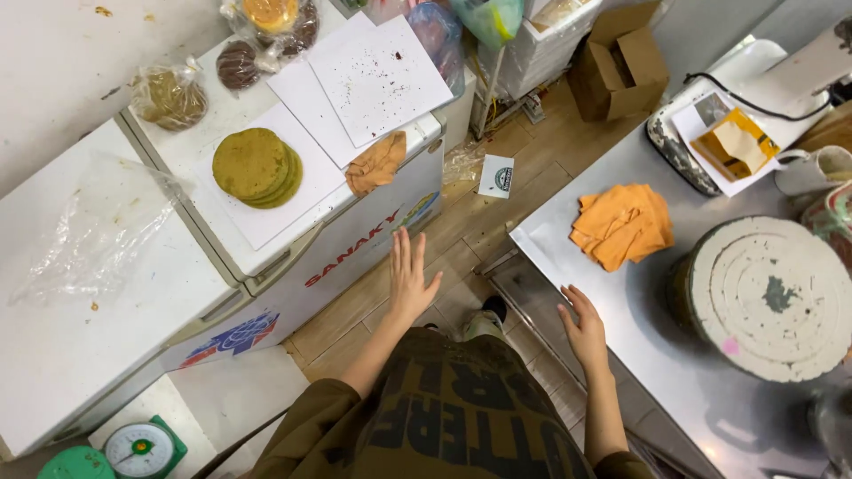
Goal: The person cleans a workspace with a cloth, retrieves a container from a freezer, and takes a cake layer out of a microwave. They then slice the cake layer into thinner rounds using a knife and place the pieces onto a board.
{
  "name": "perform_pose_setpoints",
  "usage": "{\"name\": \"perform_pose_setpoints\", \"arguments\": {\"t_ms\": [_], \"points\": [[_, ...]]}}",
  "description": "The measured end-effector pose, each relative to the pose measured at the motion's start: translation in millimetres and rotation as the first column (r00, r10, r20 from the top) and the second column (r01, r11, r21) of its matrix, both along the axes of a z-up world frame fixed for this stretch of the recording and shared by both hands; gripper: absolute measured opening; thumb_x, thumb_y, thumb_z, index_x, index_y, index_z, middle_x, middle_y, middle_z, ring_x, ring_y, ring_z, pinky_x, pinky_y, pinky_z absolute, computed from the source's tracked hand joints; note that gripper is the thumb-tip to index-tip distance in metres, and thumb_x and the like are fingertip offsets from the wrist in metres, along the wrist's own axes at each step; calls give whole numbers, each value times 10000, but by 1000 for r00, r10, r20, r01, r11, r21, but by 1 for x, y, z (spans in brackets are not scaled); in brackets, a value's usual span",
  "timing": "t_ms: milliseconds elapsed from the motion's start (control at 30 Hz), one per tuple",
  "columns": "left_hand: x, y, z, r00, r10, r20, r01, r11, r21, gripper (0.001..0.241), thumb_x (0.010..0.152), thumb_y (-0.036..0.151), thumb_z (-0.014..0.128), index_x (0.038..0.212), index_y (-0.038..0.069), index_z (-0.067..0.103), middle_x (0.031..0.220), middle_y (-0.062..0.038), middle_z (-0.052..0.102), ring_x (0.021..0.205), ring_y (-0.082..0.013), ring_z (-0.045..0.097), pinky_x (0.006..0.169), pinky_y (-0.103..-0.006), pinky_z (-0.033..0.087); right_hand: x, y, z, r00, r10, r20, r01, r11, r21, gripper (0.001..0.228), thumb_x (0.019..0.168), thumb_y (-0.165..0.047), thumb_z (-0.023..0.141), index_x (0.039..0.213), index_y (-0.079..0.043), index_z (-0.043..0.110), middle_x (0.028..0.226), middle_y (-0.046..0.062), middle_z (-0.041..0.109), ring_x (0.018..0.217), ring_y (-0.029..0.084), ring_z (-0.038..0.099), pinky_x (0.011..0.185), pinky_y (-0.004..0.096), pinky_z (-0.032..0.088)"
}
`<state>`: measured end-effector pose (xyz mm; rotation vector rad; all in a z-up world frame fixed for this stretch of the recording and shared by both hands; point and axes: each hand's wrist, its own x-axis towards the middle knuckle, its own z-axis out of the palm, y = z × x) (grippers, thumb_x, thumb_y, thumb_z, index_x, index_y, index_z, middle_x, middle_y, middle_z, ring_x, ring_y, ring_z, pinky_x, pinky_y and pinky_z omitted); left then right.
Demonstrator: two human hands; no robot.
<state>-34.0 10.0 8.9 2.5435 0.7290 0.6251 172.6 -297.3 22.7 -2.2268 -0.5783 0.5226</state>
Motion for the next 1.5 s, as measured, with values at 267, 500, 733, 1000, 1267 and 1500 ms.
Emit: {"name": "perform_pose_setpoints", "arguments": {"t_ms": [267, 500, 733, 1000, 1267, 1500], "points": [[4, -8, 8, 996, -92, 6, 92, 996, 3, 976, 888, 308, 761, 1648, 114, 181, 1701, -264, 19, 1579, -461, 39, 1248, -619, 156, -24, -59, -37, 946, -192, 261, 184, 981, 54, 377, 1003, -240, 661, 1358, -111, 670, 1562, 204, 494, 1387, 383, 502, 1099, 448, 437], [24, -13, 11, 981, -188, 45, 188, 982, 7, 977, 896, 295, 754, 1656, 114, 166, 1707, -263, -4, 1587, -455, 3, 1257, -617, 141, -33, -109, -57, 762, -616, 201, 573, 785, 235, 399, 1009, -195, 670, 1392, -93, 625, 1570, 184, 454, 1364, 305, 512, 1046, 385, 444], [33, -19, 7, 972, -228, 63, 227, 974, 21, 972, 904, 297, 753, 1654, 116, 161, 1704, -265, -15, 1586, -442, -15, 1255, -632, 129, -47, -147, -75, 480, -869, 119, 805, 490, 334, 383, 1013, -101, 660, 1390, -61, 606, 1417, 113, 561, 1232, 264, 570, 1043, 379, 462], [42, -29, 9, 963, -264, 57, 263, 965, 20, 972, 896, 294, 751, 1652, 111, 167, 1704, -266, -6, 1587, -456, -7, 1251, -632, 143, -61, -174, -70, 356, -914, 192, 871, 399, 286, 411, 982, -54, 669, 1385, -40, 594, 1341, 148, 528, 1187, 289, 541, 1047, 411, 450], [66, -46, 14, 967, -229, 108, 226, 973, 39, 938, 912, 299, 737, 1648, 95, 192, 1704, -270, 16, 1577, -483, 15, 1242, -636, 152, -32, -202, -61, 314, -894, 320, 848, 416, 328, 392, 972, 4, 628, 1363, -24, 607, 1390, 156, 545, 1249, 313, 528, 1048, 428, 440], [133, -93, 20, 959, -259, 119, 258, 966, 20, 924, 875, 289, 745, 1619, 92, 233, 1693, -262, 55, 1564, -492, 48, 1224, -619, 163, 107, -186, -12, 395, -834, 386, 544, 551, 633, 431, 996, 62, 581, 1421, -11, 563, 1543, 154, 457, 1395, 285, 496, 1145, 403, 423]]}}
